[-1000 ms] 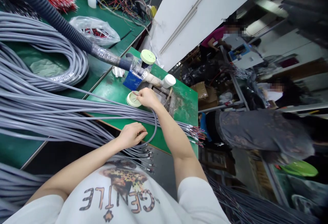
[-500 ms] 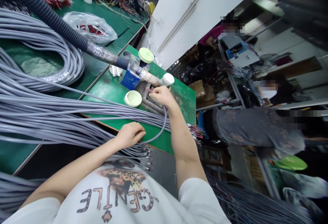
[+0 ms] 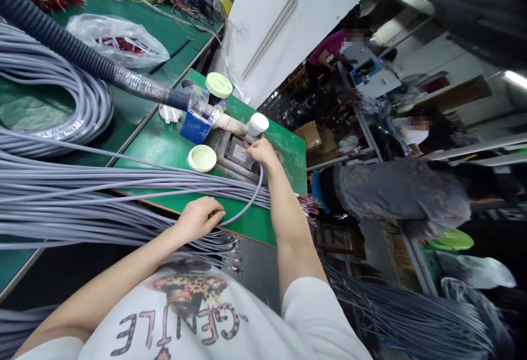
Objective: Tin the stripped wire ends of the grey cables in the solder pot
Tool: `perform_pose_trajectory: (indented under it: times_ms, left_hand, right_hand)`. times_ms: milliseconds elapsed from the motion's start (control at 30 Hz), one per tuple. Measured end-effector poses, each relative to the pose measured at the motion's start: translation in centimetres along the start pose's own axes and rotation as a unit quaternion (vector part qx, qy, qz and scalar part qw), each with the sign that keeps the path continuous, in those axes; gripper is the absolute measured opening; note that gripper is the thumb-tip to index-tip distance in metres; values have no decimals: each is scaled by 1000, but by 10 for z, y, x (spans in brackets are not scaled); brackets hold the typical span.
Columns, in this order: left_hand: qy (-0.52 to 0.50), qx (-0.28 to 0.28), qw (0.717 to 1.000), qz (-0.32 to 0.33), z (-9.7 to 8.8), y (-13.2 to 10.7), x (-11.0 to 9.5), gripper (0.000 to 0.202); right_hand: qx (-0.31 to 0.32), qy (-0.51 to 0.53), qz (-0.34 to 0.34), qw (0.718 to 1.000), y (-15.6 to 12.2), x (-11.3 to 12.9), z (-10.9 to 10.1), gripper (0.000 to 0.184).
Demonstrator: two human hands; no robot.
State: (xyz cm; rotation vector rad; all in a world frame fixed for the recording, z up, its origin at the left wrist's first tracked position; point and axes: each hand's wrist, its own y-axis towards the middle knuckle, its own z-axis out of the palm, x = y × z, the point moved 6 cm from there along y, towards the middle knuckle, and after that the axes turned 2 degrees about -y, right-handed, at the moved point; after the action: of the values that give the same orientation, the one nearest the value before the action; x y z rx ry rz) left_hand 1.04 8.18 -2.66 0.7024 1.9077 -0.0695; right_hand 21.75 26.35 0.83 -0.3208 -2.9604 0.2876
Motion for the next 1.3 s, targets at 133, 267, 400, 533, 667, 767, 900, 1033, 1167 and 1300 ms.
perform_pose_trajectory:
  times_ms: [133, 267, 400, 533, 667, 767, 900, 1033, 1167, 1300]
  left_hand:
    - [5, -7, 1000, 4, -1, 1, 0, 17]
    - [4, -6, 1000, 5, 0, 1, 0, 17]
    - [2, -7, 1000, 2, 0, 0, 1, 17]
    - [2, -6, 1000, -1, 1, 0, 2, 17]
    - [7, -4, 1000, -5, 3, 0, 2, 18]
    - [6, 1, 1000, -13, 3, 0, 2, 18]
    - [4, 8, 1000, -19, 3, 0, 2, 16]
    - [4, 6, 1000, -19, 3, 0, 3, 15]
    - [6, 6, 1000, -19, 3, 0, 3, 15]
    - [9, 6, 1000, -18, 3, 0, 3, 15]
  right_hand:
    - [10, -10, 7, 1000, 6, -1, 5, 16]
    - [13, -15, 7, 1000, 10, -1, 8, 17]
    - [3, -6, -6, 1000, 4, -2, 0, 13]
    - [-4, 52, -70, 996, -19, 7, -20, 28]
    - [35, 151, -195, 969, -52, 43, -29, 37]
    - [65, 155, -245, 955, -65, 78, -23, 35]
    - [77, 96, -263, 957, -65, 115, -5, 31]
    - [91, 23, -250, 964, -58, 132, 12, 22]
    - [96, -35, -238, 966, -53, 136, 21, 16]
    - [83, -64, -233, 967, -51, 138, 25, 14]
